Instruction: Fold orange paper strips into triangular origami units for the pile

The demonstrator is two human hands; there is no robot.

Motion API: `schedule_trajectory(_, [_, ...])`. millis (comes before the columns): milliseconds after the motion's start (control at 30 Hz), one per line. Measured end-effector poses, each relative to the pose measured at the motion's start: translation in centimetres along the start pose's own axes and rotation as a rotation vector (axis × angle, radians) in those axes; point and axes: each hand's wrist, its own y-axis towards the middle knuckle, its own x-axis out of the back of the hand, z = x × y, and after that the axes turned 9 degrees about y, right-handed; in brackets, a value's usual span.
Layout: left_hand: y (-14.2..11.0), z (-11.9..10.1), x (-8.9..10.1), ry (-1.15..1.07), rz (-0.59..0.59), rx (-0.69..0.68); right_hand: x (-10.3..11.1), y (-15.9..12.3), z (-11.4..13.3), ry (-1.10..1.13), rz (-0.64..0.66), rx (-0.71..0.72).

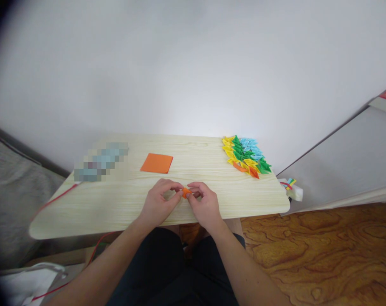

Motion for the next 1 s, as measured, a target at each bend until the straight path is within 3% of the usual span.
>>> schedule_trajectory(333, [0.2,-0.1,0.0,0.148,0.048,-0.053,-0.3,-0.1,0.5,-0.178,-0.005,0.058])
schedule_trajectory(700, [0.5,-0.8,0.9,0.329,0.131,-0.202,-0.1,0.3,1.7,-0.431,0.006,0.107])
schedule_trajectory(1000, [0.5,-1.0,0.8,0.300,0.153,-0.209,-0.1,0.4,1.9,-0.486,-0.007,0.101])
